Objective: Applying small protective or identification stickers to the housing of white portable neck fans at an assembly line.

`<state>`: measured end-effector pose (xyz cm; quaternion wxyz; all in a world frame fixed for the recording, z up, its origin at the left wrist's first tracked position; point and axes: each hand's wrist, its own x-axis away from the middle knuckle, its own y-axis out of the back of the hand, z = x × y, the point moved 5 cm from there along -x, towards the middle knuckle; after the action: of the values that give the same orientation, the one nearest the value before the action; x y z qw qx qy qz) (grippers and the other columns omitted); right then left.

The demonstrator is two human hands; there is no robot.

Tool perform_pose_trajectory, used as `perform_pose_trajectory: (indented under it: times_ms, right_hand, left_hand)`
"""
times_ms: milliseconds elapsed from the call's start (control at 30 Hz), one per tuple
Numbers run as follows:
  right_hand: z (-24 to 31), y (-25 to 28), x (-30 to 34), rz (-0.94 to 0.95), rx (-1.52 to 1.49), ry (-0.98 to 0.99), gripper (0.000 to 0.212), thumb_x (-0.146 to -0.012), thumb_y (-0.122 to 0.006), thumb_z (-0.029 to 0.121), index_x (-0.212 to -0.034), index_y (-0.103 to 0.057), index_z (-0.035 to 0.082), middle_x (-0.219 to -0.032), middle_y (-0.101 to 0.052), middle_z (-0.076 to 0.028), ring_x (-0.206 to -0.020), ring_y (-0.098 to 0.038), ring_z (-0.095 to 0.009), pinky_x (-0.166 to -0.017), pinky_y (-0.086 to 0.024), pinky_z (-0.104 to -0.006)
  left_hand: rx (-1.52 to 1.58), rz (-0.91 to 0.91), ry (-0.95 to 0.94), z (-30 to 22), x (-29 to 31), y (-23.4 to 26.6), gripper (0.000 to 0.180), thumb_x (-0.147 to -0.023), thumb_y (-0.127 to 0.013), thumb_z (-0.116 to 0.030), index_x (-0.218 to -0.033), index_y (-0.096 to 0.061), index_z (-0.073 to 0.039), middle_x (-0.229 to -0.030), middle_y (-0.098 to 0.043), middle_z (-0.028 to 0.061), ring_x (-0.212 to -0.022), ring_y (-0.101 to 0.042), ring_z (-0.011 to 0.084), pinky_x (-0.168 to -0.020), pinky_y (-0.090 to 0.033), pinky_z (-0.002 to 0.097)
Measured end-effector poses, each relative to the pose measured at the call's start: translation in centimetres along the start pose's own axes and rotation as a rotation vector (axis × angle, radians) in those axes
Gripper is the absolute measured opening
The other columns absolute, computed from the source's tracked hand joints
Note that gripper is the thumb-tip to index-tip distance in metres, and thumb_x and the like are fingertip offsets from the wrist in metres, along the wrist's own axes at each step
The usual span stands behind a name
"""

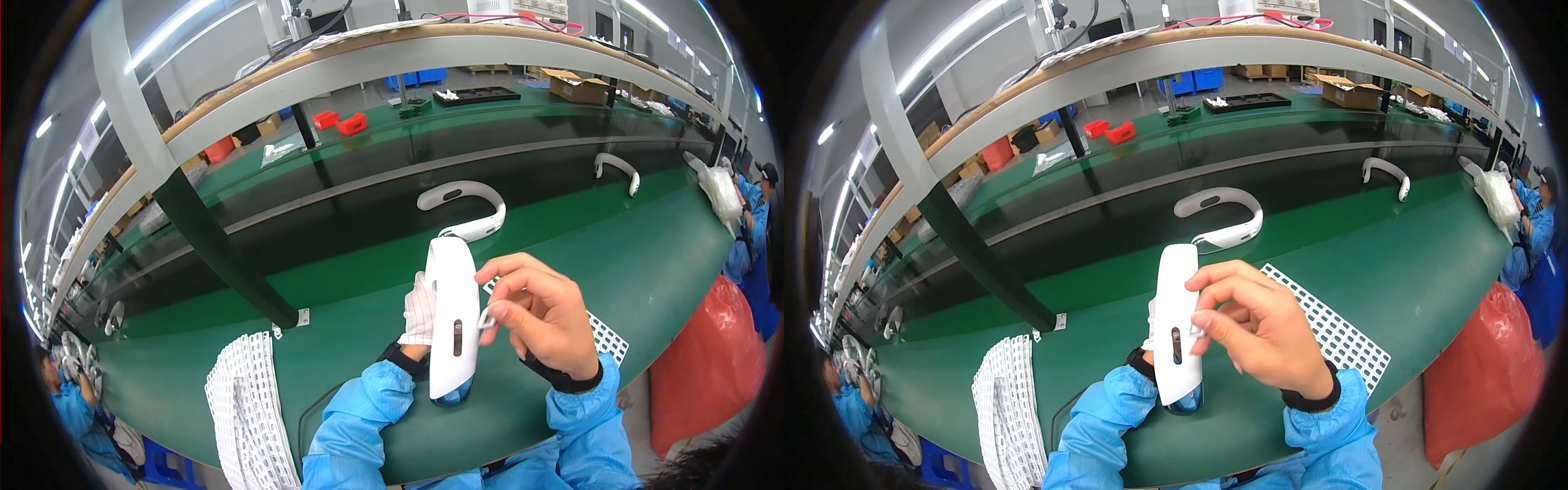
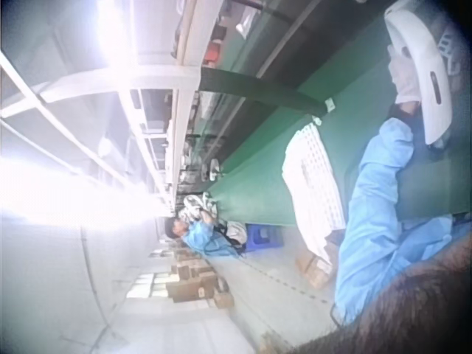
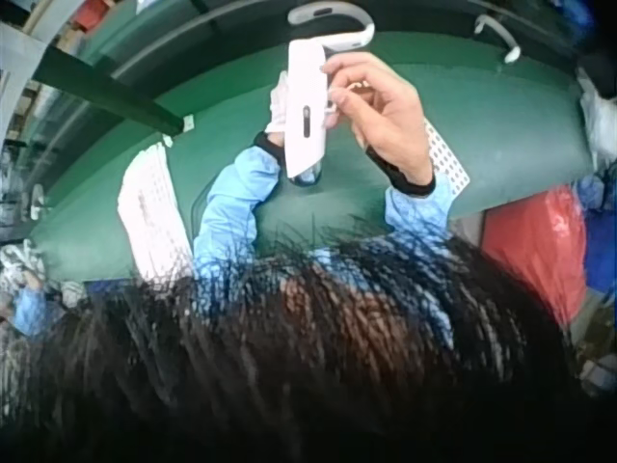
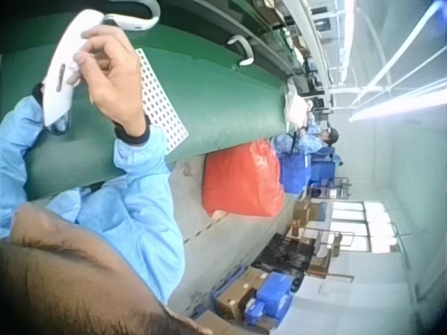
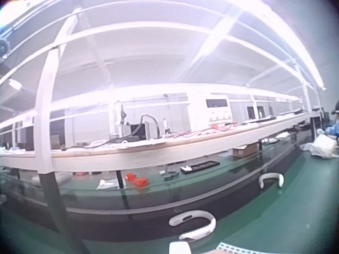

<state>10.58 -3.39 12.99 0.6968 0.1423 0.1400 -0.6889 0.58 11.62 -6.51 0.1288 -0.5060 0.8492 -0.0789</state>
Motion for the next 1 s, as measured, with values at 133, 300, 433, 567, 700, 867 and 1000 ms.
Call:
perform_pose_trajectory:
  times_ms: [133,300,433,567,700,867,1000]
  right_hand:
    - [-0.9,-1.0,-0.5,0.059,-0.047,-0.008,0.003,-0.091,-0.060,-0.004,-0.092,-0.059,-0.007,-0.115,-0.054,-0.014,-0.065,-0.062,-0.011,-0.057,-0.053,-0.0217]
    - [-2.1,-1.6,-0.5,0.050,0.113,-0.019,0.007,-0.090,-0.065,0.001,-0.090,-0.061,-0.004,-0.110,-0.056,-0.009,-0.069,-0.059,-0.009,-0.055,-0.048,-0.0220]
    - [-1.8,-1.4,-0.5,0.038,0.287,0.016,0.008,-0.088,-0.067,0.004,-0.088,-0.062,-0.002,-0.104,-0.058,-0.006,-0.065,-0.057,-0.009,-0.054,-0.046,-0.0231]
    - [-1.6,-1.3,-0.5,0.040,0.319,0.027,0.007,-0.088,-0.067,0.003,-0.088,-0.062,-0.002,-0.104,-0.058,-0.007,-0.064,-0.057,-0.010,-0.054,-0.046,-0.0241]
    - [-1.2,-1.5,-0.5,0.054,0.327,0.040,0.007,-0.087,-0.067,0.003,-0.088,-0.061,-0.001,-0.103,-0.058,-0.007,-0.063,-0.057,-0.012,-0.055,-0.047,-0.0251]
    - [-1.4,-1.6,-0.6,0.099,0.325,0.097,0.007,-0.085,-0.066,-0.006,-0.088,-0.060,-0.007,-0.110,-0.056,-0.012,-0.062,-0.058,-0.007,-0.052,-0.048,-0.0191]
    - [-1.2,-1.6,-0.6,0.095,0.347,0.106,0.008,-0.084,-0.067,-0.006,-0.088,-0.060,-0.006,-0.109,-0.057,-0.011,-0.063,-0.058,-0.006,-0.052,-0.047,-0.0195]
  left_hand:
    - [-0.246,0.118,-0.098,-1.4,0.3,-1.3,0.012,-0.096,-0.057,-0.012,-0.106,-0.050,-0.010,-0.089,-0.055,0.0031,-0.078,-0.057,0.0141,-0.060,-0.050,0.0283]
    - [-0.286,0.200,-0.060,2.2,-0.5,0.2,0.020,-0.099,-0.052,-0.027,-0.107,-0.049,-0.010,-0.095,-0.056,0.0065,-0.083,-0.060,0.0193,-0.064,-0.053,0.0346]
    - [-0.224,0.185,-0.040,3.2,-0.4,0.7,0.022,-0.097,-0.054,-0.029,-0.107,-0.049,-0.010,-0.094,-0.056,0.0070,-0.082,-0.060,0.0198,-0.063,-0.053,0.0350]
    - [-0.169,0.183,-0.018,4.1,-0.1,1.1,0.024,-0.096,-0.055,-0.030,-0.106,-0.049,-0.009,-0.093,-0.056,0.0074,-0.080,-0.061,0.0204,-0.062,-0.053,0.0355]
    - [-0.131,0.182,0.005,4.9,0.4,1.7,0.026,-0.094,-0.057,-0.031,-0.106,-0.049,-0.009,-0.092,-0.057,0.0079,-0.079,-0.061,0.0210,-0.062,-0.053,0.0359]
    - [-0.090,0.178,0.034,5.4,0.1,1.8,0.029,-0.093,-0.059,-0.032,-0.105,-0.049,-0.008,-0.090,-0.057,0.0085,-0.078,-0.061,0.0217,-0.061,-0.053,0.0364]
    - [-0.061,0.170,0.047,5.8,0.0,1.8,0.031,-0.091,-0.060,-0.034,-0.105,-0.049,-0.007,-0.089,-0.057,0.0089,-0.076,-0.061,0.0223,-0.060,-0.052,0.0368]
